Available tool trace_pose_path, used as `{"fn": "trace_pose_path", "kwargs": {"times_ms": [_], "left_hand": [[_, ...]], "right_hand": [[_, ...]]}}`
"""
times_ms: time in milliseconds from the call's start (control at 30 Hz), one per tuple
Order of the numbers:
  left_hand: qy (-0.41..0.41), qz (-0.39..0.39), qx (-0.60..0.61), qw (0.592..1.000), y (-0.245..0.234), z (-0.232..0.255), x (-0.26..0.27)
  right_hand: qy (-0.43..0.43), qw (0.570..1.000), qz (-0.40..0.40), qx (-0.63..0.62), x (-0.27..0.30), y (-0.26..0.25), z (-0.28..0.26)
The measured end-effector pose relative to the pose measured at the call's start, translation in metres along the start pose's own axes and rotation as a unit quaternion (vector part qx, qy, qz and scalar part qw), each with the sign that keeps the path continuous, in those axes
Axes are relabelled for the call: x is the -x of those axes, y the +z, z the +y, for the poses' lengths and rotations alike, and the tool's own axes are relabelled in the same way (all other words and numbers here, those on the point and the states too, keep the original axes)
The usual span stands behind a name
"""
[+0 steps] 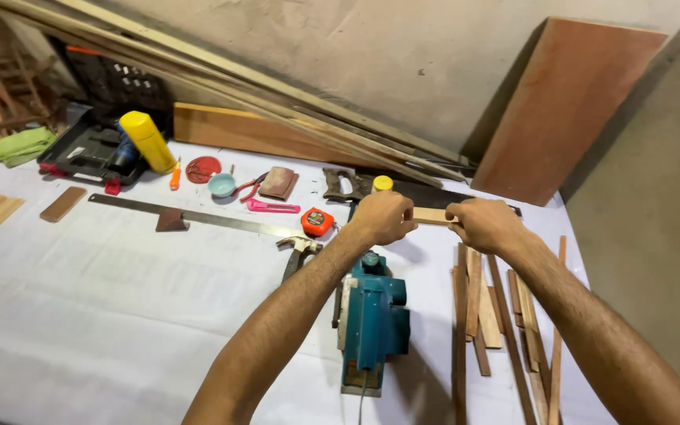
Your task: The person measures and marks a wooden board with a ruler and pencil, then sets the board aside and picks up thin wood strips. They align the strips against a board, use a hand saw to cut a strip, and hammer nails into the assembled pieces on the worktable.
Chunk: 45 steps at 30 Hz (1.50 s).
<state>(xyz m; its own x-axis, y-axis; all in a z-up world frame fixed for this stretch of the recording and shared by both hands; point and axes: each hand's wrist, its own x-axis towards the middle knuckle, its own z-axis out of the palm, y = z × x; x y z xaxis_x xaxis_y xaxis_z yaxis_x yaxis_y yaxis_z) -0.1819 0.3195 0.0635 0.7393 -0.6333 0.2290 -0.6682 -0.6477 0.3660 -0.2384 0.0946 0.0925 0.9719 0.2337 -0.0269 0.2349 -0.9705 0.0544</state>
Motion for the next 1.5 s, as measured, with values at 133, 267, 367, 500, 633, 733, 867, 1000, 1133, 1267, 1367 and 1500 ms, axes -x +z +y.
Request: {"fn": "trace_pose_path", "kwargs": {"times_ms": [133,267,367,500,633,733,867,1000,1133,1267,1367,1500], "left_hand": [[-0.026,-0.009,0.029,0.999,-0.005,-0.037,0.036],[-0.009,-0.012,0.055,0.998,-0.010,-0.086,0.074],[-0.008,-0.022,0.059,0.998,-0.018,-0.128,0.100],[-0.010,-0.032,0.063,0.997,-0.036,-0.194,0.141],[-0.018,0.001,0.108,0.994,-0.054,-0.268,0.189],[-0.046,-0.043,0.115,0.991,-0.066,-0.310,0.220],[-0.104,-0.045,0.142,0.983,-0.071,-0.358,0.251],[-0.152,-0.055,0.155,0.975,-0.083,-0.385,0.274],[-0.154,-0.030,0.158,0.975,-0.079,-0.415,0.287],[-0.212,-0.022,0.161,0.964,-0.095,-0.431,0.308],[-0.238,-0.001,0.146,0.960,-0.101,-0.449,0.321],[-0.260,0.022,0.111,0.959,-0.098,-0.477,0.335]], "right_hand": [[-0.062,0.998,0.003,-0.017,-0.013,0.014,-0.052],[-0.071,0.996,-0.046,0.007,-0.025,0.016,-0.117],[-0.079,0.994,-0.068,0.016,-0.040,0.024,-0.159],[-0.084,0.990,-0.105,0.031,-0.067,0.014,-0.234],[-0.095,0.989,-0.112,0.003,-0.112,0.042,-0.304],[-0.090,0.987,-0.132,0.001,-0.134,0.067,-0.351],[-0.123,0.985,-0.108,-0.050,-0.156,0.089,-0.410],[-0.113,0.976,-0.178,-0.060,-0.177,0.107,-0.450],[-0.128,0.974,-0.165,-0.086,-0.202,0.117,-0.468],[-0.131,0.972,-0.160,-0.114,-0.234,0.124,-0.486],[-0.154,0.969,-0.129,-0.145,-0.259,0.126,-0.499],[-0.161,0.954,-0.037,-0.252,-0.286,0.142,-0.515]]}}
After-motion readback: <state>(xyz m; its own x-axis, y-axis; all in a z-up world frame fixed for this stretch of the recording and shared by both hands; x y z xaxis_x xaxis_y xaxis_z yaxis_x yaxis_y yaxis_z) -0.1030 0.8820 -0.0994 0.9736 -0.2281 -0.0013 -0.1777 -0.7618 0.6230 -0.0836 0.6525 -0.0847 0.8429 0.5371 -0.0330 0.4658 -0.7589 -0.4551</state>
